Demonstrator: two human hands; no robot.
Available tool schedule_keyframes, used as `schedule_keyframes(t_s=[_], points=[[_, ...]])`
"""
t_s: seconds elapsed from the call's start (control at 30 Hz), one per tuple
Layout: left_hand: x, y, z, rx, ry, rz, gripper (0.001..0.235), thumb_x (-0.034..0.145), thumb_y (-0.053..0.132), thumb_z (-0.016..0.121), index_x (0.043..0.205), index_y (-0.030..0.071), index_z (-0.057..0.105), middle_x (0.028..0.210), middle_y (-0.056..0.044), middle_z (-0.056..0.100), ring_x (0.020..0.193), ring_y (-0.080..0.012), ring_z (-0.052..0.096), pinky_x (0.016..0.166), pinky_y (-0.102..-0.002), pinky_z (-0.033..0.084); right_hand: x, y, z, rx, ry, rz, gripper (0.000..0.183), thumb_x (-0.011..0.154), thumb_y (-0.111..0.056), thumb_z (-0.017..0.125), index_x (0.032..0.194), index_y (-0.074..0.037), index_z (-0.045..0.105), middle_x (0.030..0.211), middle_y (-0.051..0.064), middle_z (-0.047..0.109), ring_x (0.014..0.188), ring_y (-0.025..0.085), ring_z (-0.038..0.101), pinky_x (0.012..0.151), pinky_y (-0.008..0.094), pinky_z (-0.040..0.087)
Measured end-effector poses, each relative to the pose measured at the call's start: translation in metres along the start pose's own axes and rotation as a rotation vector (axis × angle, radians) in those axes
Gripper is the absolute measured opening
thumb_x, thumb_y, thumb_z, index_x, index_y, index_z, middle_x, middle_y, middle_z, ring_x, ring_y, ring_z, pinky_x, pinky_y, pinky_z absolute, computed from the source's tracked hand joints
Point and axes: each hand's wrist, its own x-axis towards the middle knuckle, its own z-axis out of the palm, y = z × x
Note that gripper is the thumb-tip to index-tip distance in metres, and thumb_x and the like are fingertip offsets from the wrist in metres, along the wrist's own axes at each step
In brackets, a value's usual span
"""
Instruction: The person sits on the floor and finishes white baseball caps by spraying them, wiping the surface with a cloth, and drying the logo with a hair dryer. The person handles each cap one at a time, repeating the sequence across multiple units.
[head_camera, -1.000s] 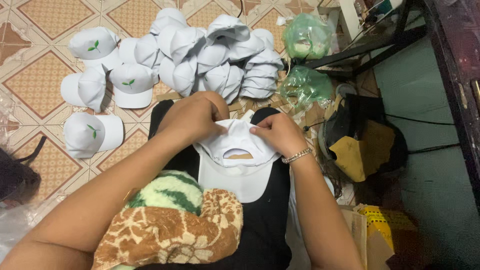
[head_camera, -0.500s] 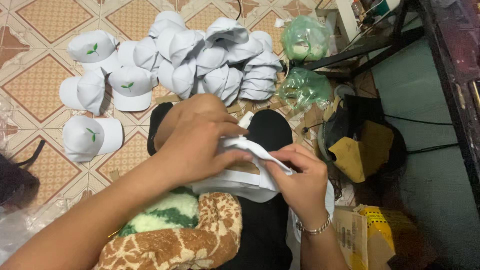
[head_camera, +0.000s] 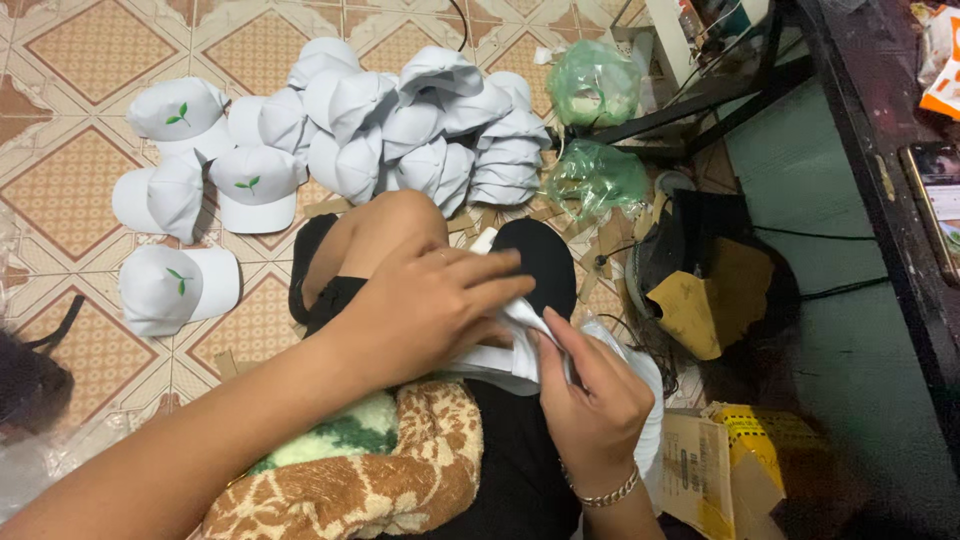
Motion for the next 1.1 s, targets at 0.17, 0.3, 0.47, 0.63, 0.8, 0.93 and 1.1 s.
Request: schedule_keyframes(t_s=[0.17,0.3,0.47,0.63,0.8,0.93,1.1], points=[[0.005,-0.005,0.007,-0.021,-0.137,-0.051,0.015,0.086,0.021,0.071,0.098,0.013,0.074,0.087,-0.001,0.073,0.080,-0.0202,0.071,0.075,-0.036,0.046,-0.008,0.000,0.002,-0.011,0.073,-0.037,0.026,0.085,0.002,0.081,0.110,0.001,0.074,0.095,0.015,0.077,0.081,0.019,0.077,0.069,0.027,0.059],[0.004,-0.006,0.011,-0.008,-0.122,-0.107,0.005,0.087,0.019,0.071,0.089,0.014,0.073,0.079,0.000,0.072,0.077,-0.0194,0.070,0.077,-0.037,0.045,-0.015,0.003,0.009,0.018,0.171,0.039,0.044,0.078,-0.003,0.087,0.117,0.006,0.068,0.100,0.018,0.075,0.088,0.022,0.076,0.076,0.030,0.062],[0.004,-0.009,0.011,0.036,-0.111,-0.046,0.018,0.088,0.019,0.070,0.105,0.017,0.076,0.081,0.000,0.071,0.080,-0.0179,0.069,0.082,-0.037,0.046,-0.024,0.018,0.011,0.034,0.121,0.004,0.052,0.075,-0.006,0.088,0.118,0.009,0.063,0.110,0.024,0.069,0.101,0.029,0.072,0.085,0.033,0.062],[0.002,-0.009,0.008,0.034,-0.105,-0.030,0.030,0.087,0.023,0.070,0.115,0.021,0.077,0.090,0.002,0.074,0.086,-0.0170,0.068,0.087,-0.038,0.046,-0.034,0.027,0.013,0.001,0.175,0.024,0.044,0.079,-0.004,0.088,0.116,0.009,0.067,0.107,0.021,0.074,0.099,0.028,0.076,0.085,0.033,0.063],[0.001,-0.011,0.009,-0.010,-0.105,-0.056,0.025,0.087,0.024,0.071,0.111,0.023,0.078,0.093,0.001,0.075,0.090,-0.0177,0.069,0.084,-0.037,0.043,-0.038,0.032,0.010,-0.043,0.159,-0.049,0.041,0.082,-0.004,0.086,0.117,0.008,0.068,0.104,0.020,0.076,0.098,0.028,0.078,0.085,0.033,0.064],[-0.002,-0.010,0.010,-0.097,-0.111,-0.058,0.027,0.090,0.021,0.071,0.116,0.017,0.076,0.102,-0.003,0.073,0.093,-0.0221,0.070,0.082,-0.038,0.050,-0.041,0.037,0.009,-0.127,0.153,-0.232,0.039,0.085,0.000,0.084,0.118,0.011,0.066,0.105,0.023,0.075,0.099,0.030,0.078,0.084,0.034,0.064],[-0.001,-0.009,0.009,-0.127,-0.144,-0.077,0.028,0.087,0.011,0.066,0.114,0.011,0.073,0.120,-0.008,0.070,0.094,-0.0271,0.070,0.078,-0.039,0.055,-0.048,0.034,0.020,-0.148,0.273,-0.211,0.032,0.083,0.003,0.085,0.110,0.005,0.070,0.103,0.021,0.076,0.097,0.027,0.077,0.083,0.033,0.064]])
